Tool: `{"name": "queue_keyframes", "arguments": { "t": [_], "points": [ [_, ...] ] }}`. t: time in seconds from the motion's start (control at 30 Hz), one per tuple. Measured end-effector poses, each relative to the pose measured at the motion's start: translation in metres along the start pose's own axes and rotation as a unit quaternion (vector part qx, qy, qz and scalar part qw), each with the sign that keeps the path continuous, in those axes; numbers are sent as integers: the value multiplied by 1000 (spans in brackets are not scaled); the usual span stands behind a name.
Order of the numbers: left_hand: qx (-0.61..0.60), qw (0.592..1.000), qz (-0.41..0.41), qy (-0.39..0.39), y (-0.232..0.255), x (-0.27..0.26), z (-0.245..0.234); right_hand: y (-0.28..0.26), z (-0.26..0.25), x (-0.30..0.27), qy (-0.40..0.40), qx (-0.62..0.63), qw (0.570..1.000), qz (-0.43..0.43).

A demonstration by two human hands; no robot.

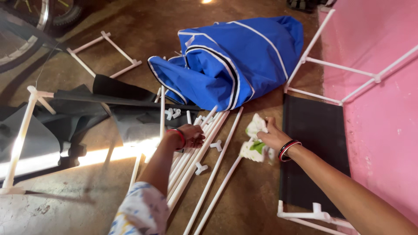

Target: The person assembles a white PVC pipe frame by inserting pipe segments into T-joints and connecting them to a black mat. The person uses a cloth to wipe the pipes while assembling the frame.

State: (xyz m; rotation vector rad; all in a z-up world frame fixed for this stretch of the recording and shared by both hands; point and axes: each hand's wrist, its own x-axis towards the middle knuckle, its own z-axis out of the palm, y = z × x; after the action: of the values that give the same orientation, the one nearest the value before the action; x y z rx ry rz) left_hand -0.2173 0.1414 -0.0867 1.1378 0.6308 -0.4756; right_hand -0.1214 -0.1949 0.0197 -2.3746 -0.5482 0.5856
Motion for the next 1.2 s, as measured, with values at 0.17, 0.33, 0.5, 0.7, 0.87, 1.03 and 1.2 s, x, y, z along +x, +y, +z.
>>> {"name": "queue_keyframes", "arguments": {
  "t": [0.17,0.33,0.5,0.7,0.87,1.03,1.2],
  "points": [
    [-30,979,56,-196,37,-61,59,-33,-21,-52,201,-3,942,-268],
    [135,955,84,-251,58,-62,175,-51,-41,-89,243,-249,795,-497],
    [522,717,438,-149,59,-81,269,-17,-100,-99,208,-304,852,-373],
    [644,647,402,69,71,-125,314,4,-163,-100,242,-311,903,-173],
    [613,651,433,110,71,-133,333,-9,-147,-106,249,-203,946,50],
    [406,868,277,-67,64,-110,335,6,-132,-106,269,-349,872,-212],
    [416,878,219,-89,61,-86,348,18,-174,-107,327,-357,863,-147]
  ]
}}
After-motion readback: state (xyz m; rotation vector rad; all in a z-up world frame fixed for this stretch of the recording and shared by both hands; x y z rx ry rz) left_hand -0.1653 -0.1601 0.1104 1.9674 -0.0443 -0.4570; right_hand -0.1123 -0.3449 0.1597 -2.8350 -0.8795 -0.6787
